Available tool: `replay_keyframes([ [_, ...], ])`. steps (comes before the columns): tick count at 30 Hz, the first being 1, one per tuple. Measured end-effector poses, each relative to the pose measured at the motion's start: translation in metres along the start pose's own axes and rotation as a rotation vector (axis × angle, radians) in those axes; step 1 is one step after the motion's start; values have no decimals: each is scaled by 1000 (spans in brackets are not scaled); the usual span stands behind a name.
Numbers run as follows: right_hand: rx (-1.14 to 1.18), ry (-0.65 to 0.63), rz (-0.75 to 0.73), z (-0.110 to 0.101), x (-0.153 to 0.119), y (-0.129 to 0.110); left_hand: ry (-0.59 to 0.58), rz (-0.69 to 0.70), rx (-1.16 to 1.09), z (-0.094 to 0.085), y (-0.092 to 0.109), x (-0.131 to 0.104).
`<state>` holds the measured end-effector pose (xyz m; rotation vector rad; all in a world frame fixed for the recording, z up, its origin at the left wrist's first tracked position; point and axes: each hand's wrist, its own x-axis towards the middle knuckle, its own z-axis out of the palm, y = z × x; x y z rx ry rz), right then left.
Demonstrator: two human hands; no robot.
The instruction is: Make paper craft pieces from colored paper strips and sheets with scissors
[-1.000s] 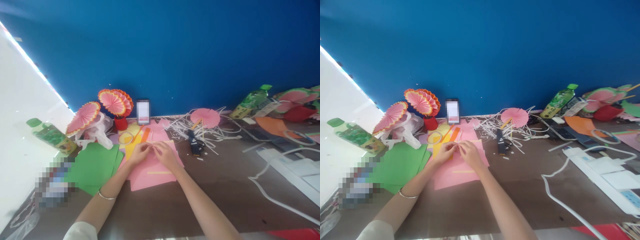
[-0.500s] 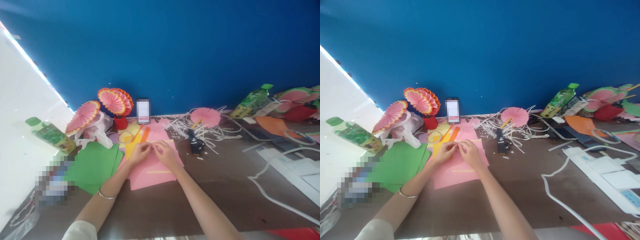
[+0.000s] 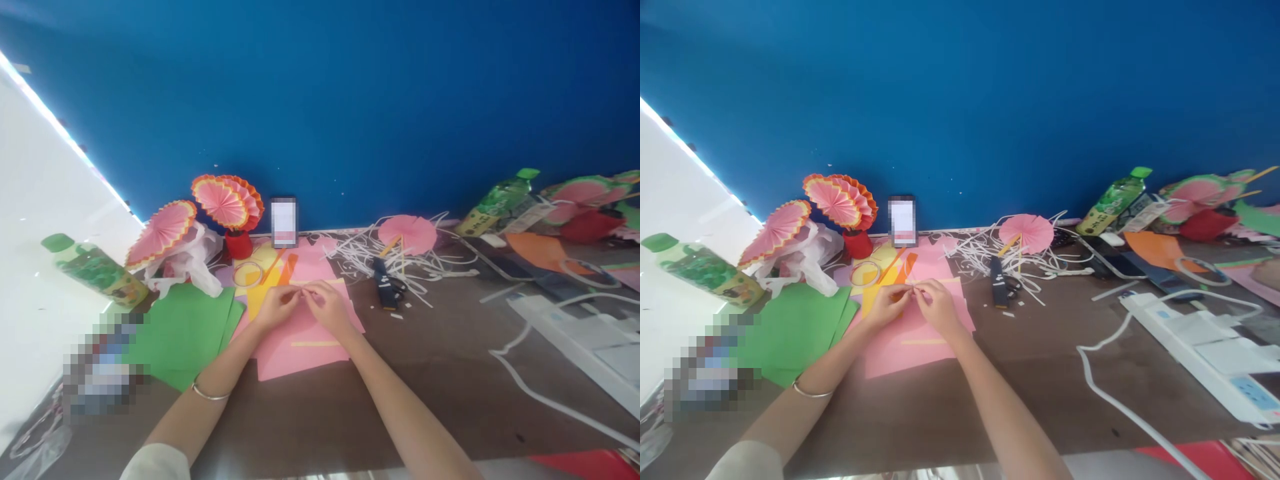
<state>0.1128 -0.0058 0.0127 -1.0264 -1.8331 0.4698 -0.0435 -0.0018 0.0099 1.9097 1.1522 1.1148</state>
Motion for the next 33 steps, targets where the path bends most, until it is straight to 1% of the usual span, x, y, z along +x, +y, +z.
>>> replay_keyframes([
  [7,-28,24,-45,0,0,-2,8,-20,-42,-2,1,0],
  [11,-108,46,-136,-2,0,-3,15,-88,-189,-2,0,1],
  [14,-199,18,-263,-4,0,-3,102,-191,-399,-2,-4,4],
  [18,-347,-72,-391,-8,0,-4,294,-343,-656,-4,-14,10],
  [20,-399,-129,-431,-9,0,-5,365,-374,-735,-5,-18,13],
  [23,-444,-209,-481,-11,0,-7,429,-392,-814,-6,-21,16],
  [26,-461,-238,-500,-12,1,-7,492,-407,-871,-8,-19,17],
  [30,-453,-238,-451,-13,1,-1,546,-423,-931,-11,-17,18],
  [33,-466,-176,-434,-14,1,5,562,-426,-961,-13,-19,18],
])
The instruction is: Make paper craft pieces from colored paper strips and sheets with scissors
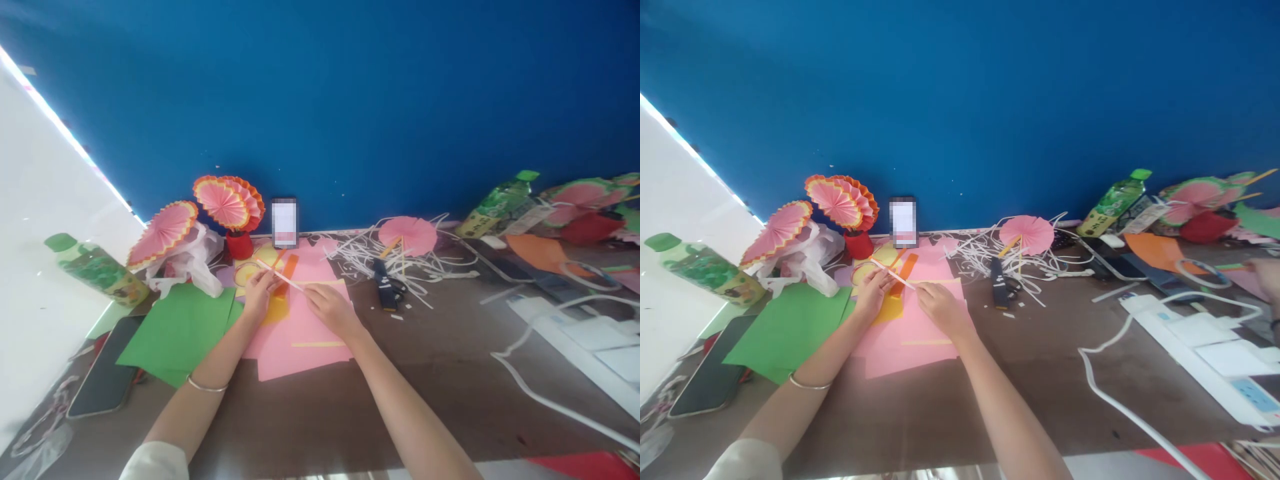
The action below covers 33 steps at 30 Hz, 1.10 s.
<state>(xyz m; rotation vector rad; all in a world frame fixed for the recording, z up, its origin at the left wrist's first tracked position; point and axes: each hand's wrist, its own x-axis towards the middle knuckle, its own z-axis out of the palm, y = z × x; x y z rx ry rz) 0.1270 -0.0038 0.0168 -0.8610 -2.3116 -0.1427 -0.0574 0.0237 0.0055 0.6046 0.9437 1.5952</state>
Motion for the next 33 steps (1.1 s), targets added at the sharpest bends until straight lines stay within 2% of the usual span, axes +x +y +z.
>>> replay_keyframes([
  [9,-43,70,104,-5,-5,20,30,-31,-11,-1,4,-1],
  [12,-19,157,160,-2,-8,26,-1,-32,22,1,4,-4],
  [17,41,350,337,2,-9,32,-74,-36,93,3,2,-8],
  [22,69,508,501,1,-9,40,-207,-79,238,1,0,-11],
  [25,51,578,540,-1,-10,44,-293,-80,328,-1,-1,-11],
  [33,32,631,558,0,-13,52,-547,29,688,-4,-6,-14],
])
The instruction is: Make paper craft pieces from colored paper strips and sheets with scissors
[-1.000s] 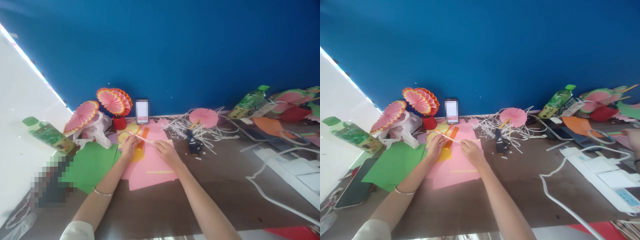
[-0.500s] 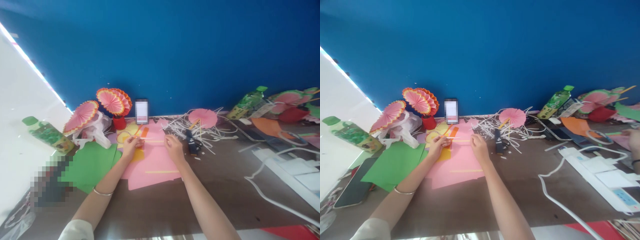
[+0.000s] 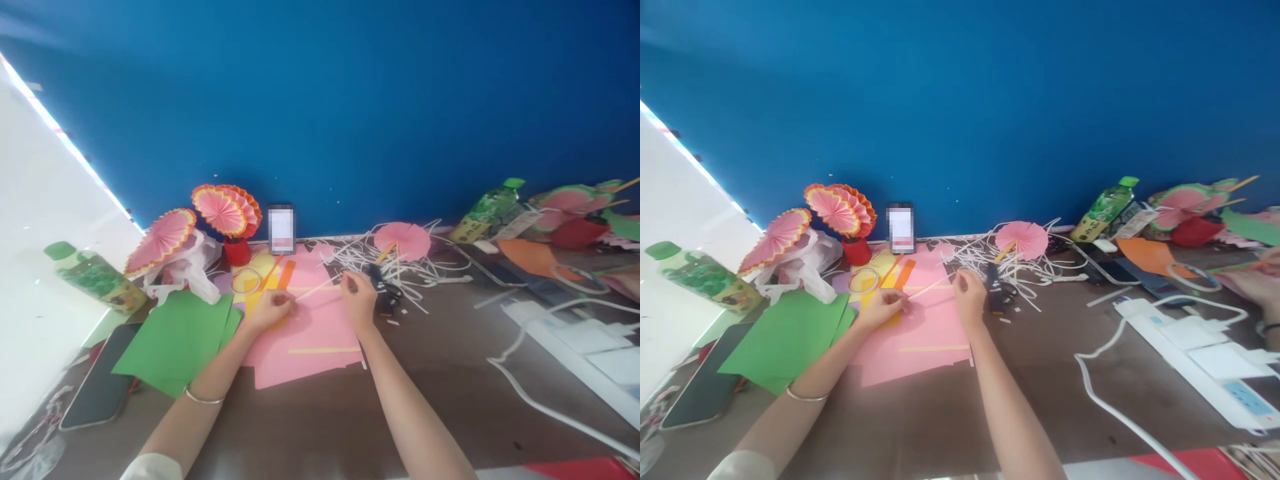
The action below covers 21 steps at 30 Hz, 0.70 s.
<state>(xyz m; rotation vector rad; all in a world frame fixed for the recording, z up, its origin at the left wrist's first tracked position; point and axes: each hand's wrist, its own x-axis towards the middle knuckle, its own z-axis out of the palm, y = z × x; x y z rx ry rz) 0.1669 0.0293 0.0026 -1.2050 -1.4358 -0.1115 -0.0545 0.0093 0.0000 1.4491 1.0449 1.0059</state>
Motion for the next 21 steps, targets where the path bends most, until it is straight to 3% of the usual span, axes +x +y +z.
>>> replay_keyframes([
  [3,11,-7,23,1,0,2,-27,-12,-5,3,2,-1],
  [7,19,-2,68,3,-3,-11,153,-52,-217,13,10,1],
  [12,103,-51,-84,2,-5,-38,234,-112,-469,22,14,0],
  [18,187,55,104,-2,-3,-29,311,-145,-633,18,12,0],
  [21,159,-34,-24,0,-8,-36,318,-117,-582,19,14,-1],
])
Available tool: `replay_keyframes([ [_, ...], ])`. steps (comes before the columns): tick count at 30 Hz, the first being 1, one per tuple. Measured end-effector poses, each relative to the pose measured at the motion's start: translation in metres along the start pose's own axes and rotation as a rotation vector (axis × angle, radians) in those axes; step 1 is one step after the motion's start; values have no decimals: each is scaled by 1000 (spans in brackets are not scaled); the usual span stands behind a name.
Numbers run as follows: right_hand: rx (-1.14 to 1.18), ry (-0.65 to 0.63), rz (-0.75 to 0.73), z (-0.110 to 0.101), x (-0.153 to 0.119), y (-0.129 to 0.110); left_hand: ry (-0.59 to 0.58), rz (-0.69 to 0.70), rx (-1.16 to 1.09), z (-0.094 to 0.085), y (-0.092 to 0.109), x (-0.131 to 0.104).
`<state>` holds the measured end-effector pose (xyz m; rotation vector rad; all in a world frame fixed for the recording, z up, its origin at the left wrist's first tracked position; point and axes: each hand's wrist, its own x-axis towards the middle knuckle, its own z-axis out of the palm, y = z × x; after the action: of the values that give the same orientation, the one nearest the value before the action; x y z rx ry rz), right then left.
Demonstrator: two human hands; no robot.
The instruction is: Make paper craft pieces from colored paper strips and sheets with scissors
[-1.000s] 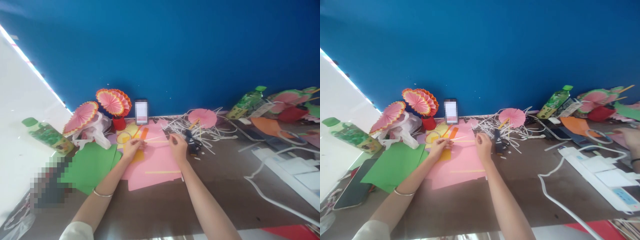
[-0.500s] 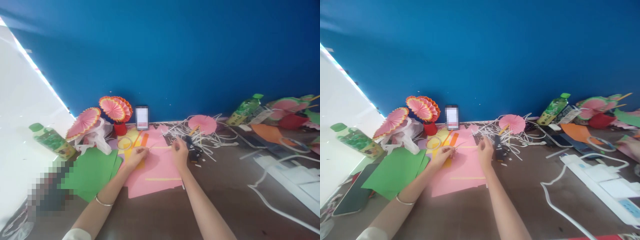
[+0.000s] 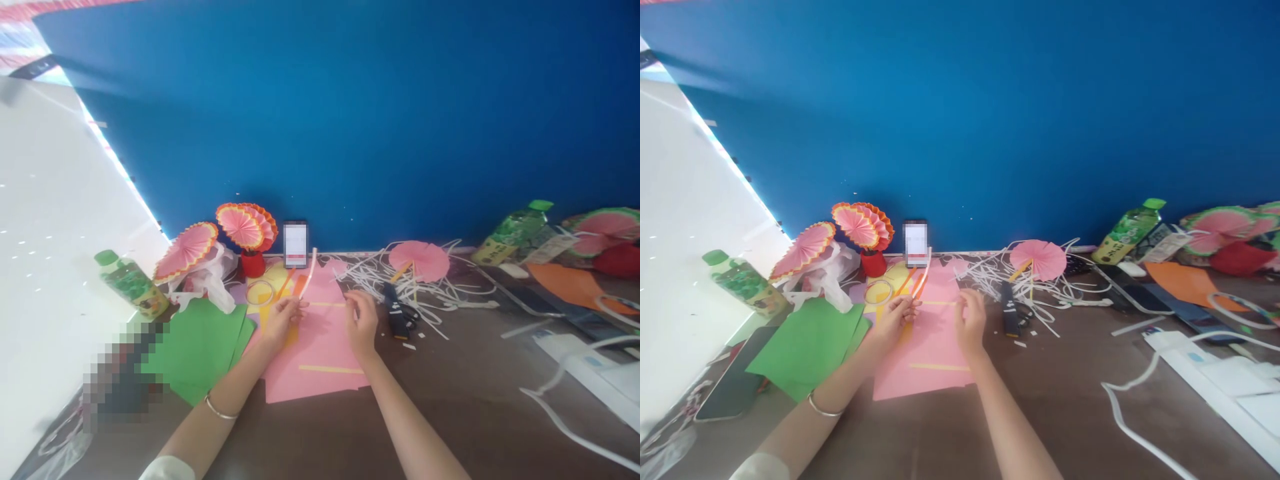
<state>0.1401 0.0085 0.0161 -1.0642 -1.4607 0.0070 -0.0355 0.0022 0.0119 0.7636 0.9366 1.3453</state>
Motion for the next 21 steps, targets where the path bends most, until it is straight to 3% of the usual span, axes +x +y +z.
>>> replay_keyframes([
  [3,18,-246,-160,7,-9,-18,-83,86,161,4,1,-4],
  [6,84,-384,-205,12,-15,-31,-161,165,272,7,0,-8],
  [11,190,-420,-116,13,-16,-31,-223,206,390,3,0,-9],
  [21,195,-427,-65,15,-21,-18,-203,382,662,3,-4,-12],
])
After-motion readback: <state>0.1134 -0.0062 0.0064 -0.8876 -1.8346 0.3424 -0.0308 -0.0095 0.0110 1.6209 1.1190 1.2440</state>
